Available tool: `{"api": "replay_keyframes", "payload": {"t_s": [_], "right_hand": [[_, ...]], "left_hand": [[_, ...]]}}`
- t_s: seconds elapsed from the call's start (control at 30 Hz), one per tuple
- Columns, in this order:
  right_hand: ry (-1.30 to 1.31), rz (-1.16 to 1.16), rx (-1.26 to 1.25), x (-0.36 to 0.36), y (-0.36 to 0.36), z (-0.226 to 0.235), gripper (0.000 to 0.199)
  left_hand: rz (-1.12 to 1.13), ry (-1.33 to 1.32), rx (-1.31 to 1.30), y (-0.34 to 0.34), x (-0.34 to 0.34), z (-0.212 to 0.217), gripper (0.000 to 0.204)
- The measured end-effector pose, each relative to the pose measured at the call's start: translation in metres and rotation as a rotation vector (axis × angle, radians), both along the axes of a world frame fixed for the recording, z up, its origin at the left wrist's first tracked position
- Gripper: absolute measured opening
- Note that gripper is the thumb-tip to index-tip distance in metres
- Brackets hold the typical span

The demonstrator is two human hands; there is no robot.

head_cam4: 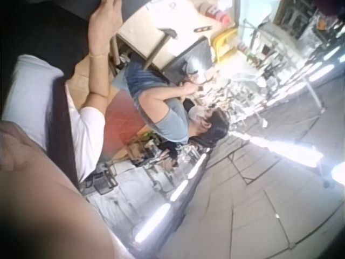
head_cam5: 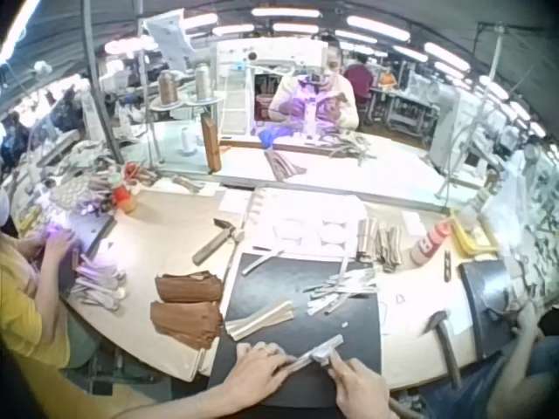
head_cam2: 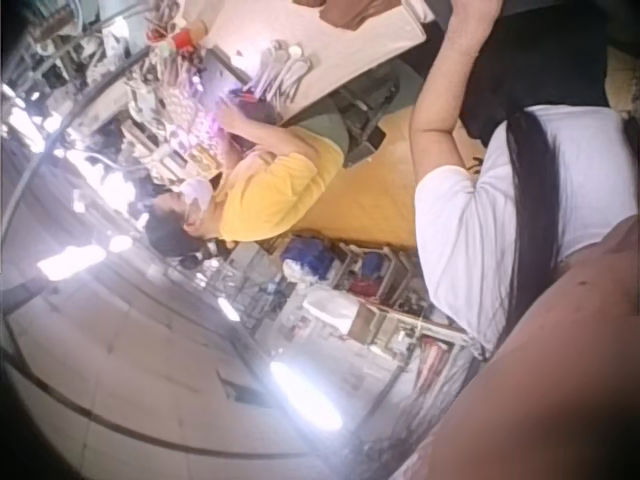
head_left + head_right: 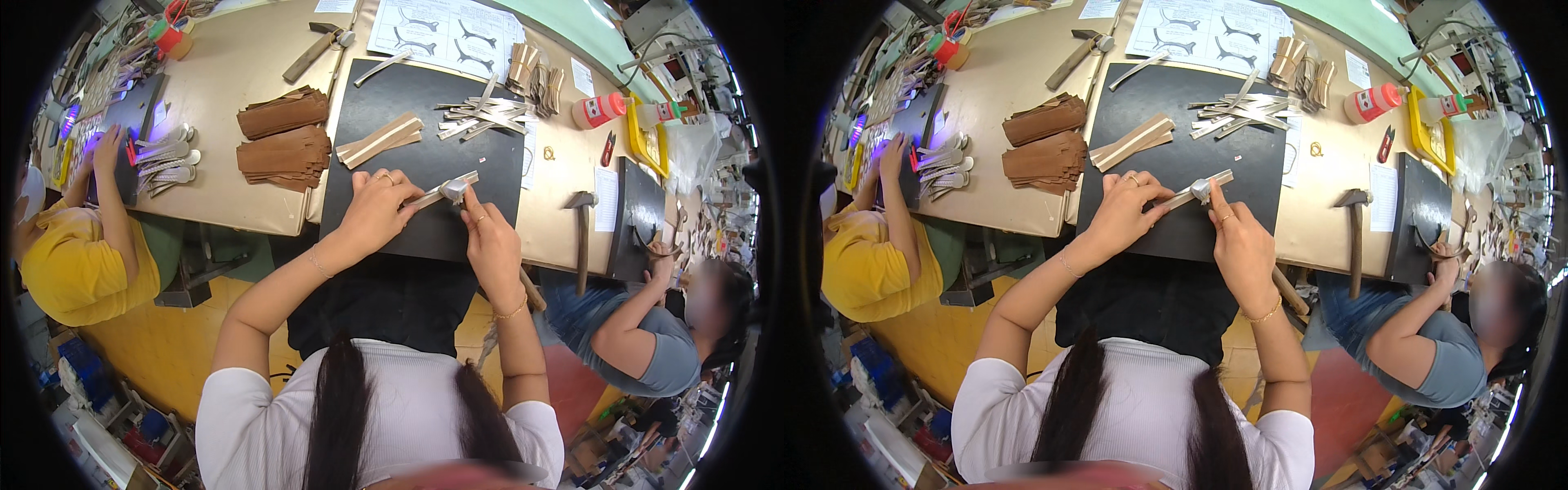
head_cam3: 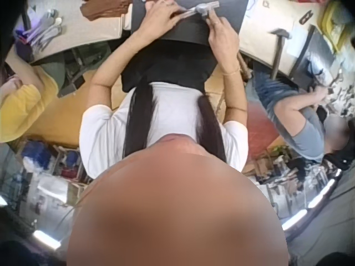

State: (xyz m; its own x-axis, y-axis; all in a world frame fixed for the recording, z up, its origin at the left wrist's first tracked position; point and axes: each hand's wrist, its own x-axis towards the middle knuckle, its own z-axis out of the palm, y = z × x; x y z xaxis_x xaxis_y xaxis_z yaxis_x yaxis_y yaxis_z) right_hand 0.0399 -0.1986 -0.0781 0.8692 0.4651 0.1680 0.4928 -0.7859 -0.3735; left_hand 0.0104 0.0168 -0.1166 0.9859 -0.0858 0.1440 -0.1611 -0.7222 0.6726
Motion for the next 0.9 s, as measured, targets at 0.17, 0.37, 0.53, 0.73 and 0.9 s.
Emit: {"api": "replay_keyframes", "payload": {"t_s": [0.17, 0.37, 0.53, 0.73, 0.9], "right_hand": [[-0.037, 0.015, 0.209, 0.002, 0.007, 0.003, 0.052], [0.040, 0.048, 0.006, -0.005, 0.014, 0.003, 0.050], [0.017, 0.064, -0.004, -0.005, 0.012, 0.008, 0.050], [0.087, 0.066, 0.019, -0.011, 0.021, 0.010, 0.052], [0.106, 0.066, -0.007, -0.011, 0.018, 0.013, 0.051]], "left_hand": [[-0.062, -0.186, 0.308, -0.005, -0.006, 0.003, 0.013], [-0.040, -0.185, 0.196, 0.000, -0.008, 0.003, 0.011], [-0.078, -0.139, 0.175, 0.006, -0.011, 0.004, 0.012], [-0.071, -0.193, 0.288, 0.002, -0.017, 0.004, 0.013], [-0.035, -0.114, 0.088, 0.011, -0.019, 0.003, 0.017]]}}
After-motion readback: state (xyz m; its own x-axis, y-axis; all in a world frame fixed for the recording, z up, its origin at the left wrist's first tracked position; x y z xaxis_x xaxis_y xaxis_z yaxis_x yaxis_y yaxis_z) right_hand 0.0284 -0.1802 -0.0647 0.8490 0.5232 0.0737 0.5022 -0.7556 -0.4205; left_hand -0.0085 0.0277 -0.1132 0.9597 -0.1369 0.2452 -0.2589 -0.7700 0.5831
